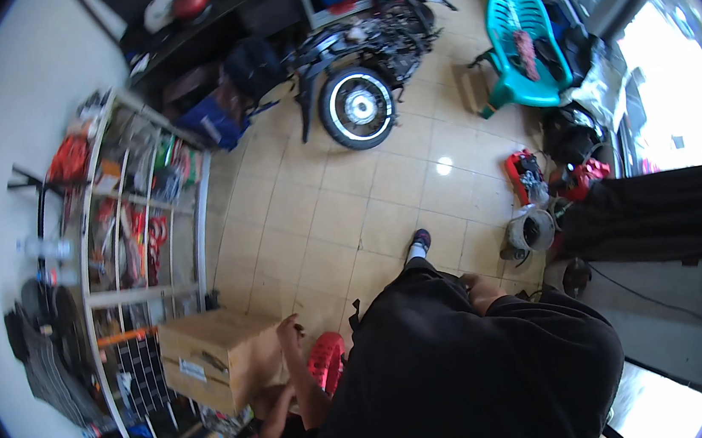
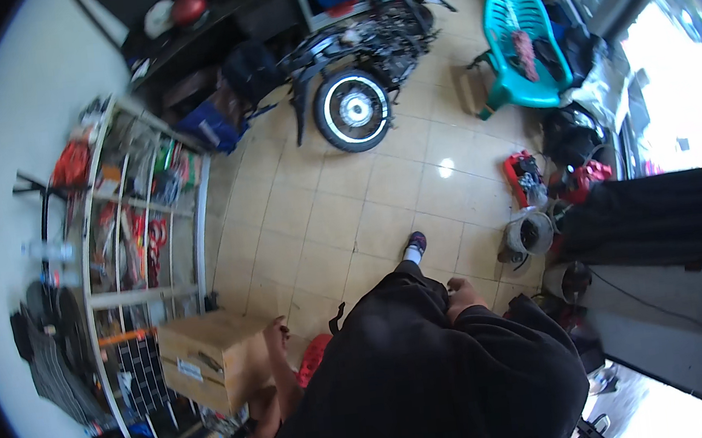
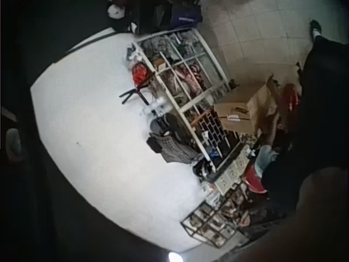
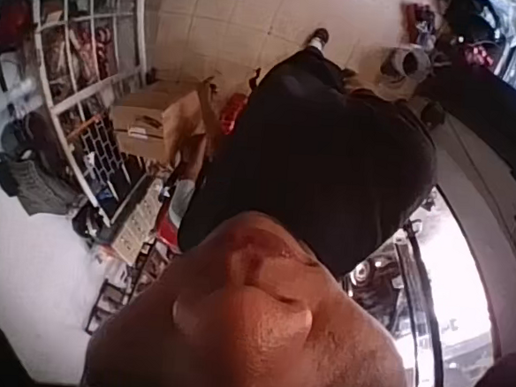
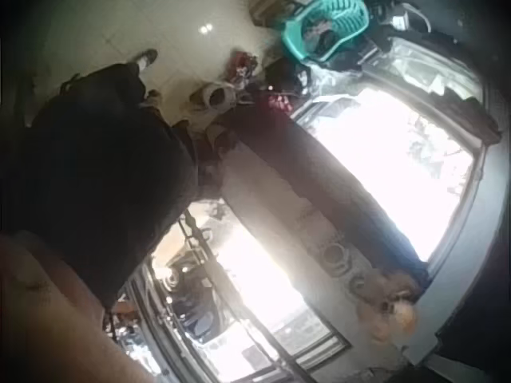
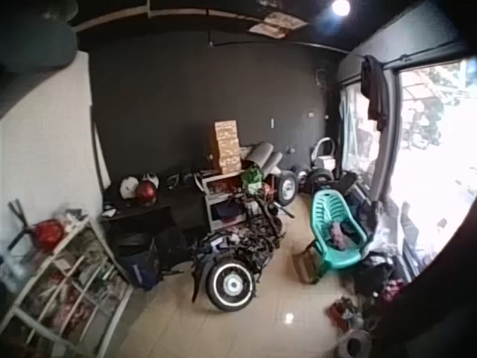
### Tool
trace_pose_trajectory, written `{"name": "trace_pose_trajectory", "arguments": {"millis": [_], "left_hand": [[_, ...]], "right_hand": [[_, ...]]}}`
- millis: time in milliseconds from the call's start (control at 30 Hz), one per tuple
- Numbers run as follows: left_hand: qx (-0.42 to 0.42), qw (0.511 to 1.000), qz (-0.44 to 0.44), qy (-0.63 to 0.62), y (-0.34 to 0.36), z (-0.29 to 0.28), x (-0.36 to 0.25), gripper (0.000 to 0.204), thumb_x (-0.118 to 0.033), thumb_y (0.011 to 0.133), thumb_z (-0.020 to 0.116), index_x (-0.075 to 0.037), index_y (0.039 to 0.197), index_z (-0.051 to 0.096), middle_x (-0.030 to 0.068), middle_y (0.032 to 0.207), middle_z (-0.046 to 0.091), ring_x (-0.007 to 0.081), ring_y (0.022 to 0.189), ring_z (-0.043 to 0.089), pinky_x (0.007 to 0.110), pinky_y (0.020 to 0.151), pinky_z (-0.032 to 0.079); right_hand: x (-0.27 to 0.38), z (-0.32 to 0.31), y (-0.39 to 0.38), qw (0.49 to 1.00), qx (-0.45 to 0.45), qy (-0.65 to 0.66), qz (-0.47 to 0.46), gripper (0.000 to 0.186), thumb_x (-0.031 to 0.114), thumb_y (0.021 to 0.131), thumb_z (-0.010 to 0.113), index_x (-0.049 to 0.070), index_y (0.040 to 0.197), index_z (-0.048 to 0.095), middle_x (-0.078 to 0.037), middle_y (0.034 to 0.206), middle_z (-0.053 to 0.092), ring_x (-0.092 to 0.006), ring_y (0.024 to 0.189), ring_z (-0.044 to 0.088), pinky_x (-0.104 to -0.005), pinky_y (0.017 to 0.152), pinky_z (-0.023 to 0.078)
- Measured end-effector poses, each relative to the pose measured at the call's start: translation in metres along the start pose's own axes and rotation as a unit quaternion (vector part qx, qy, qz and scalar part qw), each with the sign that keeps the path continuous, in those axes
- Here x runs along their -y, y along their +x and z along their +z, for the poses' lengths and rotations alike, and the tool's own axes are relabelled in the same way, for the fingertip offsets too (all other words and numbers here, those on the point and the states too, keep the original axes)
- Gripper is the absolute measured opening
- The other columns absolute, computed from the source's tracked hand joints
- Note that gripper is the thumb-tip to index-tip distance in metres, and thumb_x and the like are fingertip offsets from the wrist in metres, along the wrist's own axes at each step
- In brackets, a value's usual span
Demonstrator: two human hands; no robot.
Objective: Repairing a motorcycle and cleaning/assembling its carburetor.
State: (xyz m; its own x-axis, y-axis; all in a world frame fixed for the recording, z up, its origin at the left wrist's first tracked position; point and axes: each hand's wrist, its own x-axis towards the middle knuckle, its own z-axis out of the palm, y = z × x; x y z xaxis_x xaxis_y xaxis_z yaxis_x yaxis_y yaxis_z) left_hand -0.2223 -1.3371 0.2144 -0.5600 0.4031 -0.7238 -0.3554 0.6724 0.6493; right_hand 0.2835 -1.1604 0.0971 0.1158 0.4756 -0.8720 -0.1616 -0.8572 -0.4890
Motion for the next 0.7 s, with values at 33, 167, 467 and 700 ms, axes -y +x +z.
{"name": "trace_pose_trajectory", "arguments": {"millis": [33, 167, 467, 700], "left_hand": [[0.012, 0.999, 0.008, 0.048, 0.003, 0.039, -0.017, 0.033, -0.034, 0.090, 0.050, -0.004, 0.090, 0.064, 0.0021, 0.053, 0.049, 0.0102, 0.038, 0.042, 0.027, 0.036, 0.037], [0.130, 0.974, 0.095, 0.158, 0.028, 0.207, -0.098, 0.047, -0.044, 0.090, 0.050, -0.006, 0.063, 0.053, 0.0005, 0.045, 0.040, 0.0087, 0.036, 0.039, 0.027, 0.036, 0.037], [0.371, 0.844, 0.231, 0.311, 0.047, 0.457, -0.259, 0.030, -0.023, 0.087, 0.052, -0.015, 0.115, 0.057, 0.0043, 0.091, 0.061, 0.0125, 0.073, 0.060, 0.025, 0.063, 0.046], [0.297, 0.846, -0.024, 0.441, 0.132, 0.447, -0.196, 0.038, -0.034, 0.086, 0.052, -0.012, 0.117, 0.053, 0.0086, 0.098, 0.062, 0.0229, 0.086, 0.061, 0.040, 0.072, 0.048]], "right_hand": [[0.005, -0.022, 0.007, 0.974, 0.099, -0.187, -0.082, 0.028, 0.027, 0.083, 0.052, 0.003, 0.097, 0.055, -0.013, 0.077, 0.056, -0.0229, 0.064, 0.053, -0.0373, 0.059, 0.046], [0.076, -0.058, 0.068, 0.998, -0.049, -0.010, 0.026, 0.034, 0.038, 0.077, 0.056, 0.007, 0.091, 0.060, -0.013, 0.086, 0.057, -0.0293, 0.058, 0.053, -0.0427, 0.053, 0.043], [0.350, -0.014, 0.090, 0.975, -0.037, -0.079, -0.205, 0.031, 0.031, 0.085, 0.051, 0.003, 0.096, 0.058, -0.009, 0.075, 0.063, -0.0190, 0.059, 0.060, -0.0328, 0.050, 0.046], [0.295, -0.060, 0.056, 0.993, -0.032, 0.040, -0.102, 0.032, 0.032, 0.085, 0.051, 0.008, 0.106, 0.057, -0.008, 0.090, 0.063, -0.0182, 0.070, 0.062, -0.0323, 0.061, 0.049]]}}
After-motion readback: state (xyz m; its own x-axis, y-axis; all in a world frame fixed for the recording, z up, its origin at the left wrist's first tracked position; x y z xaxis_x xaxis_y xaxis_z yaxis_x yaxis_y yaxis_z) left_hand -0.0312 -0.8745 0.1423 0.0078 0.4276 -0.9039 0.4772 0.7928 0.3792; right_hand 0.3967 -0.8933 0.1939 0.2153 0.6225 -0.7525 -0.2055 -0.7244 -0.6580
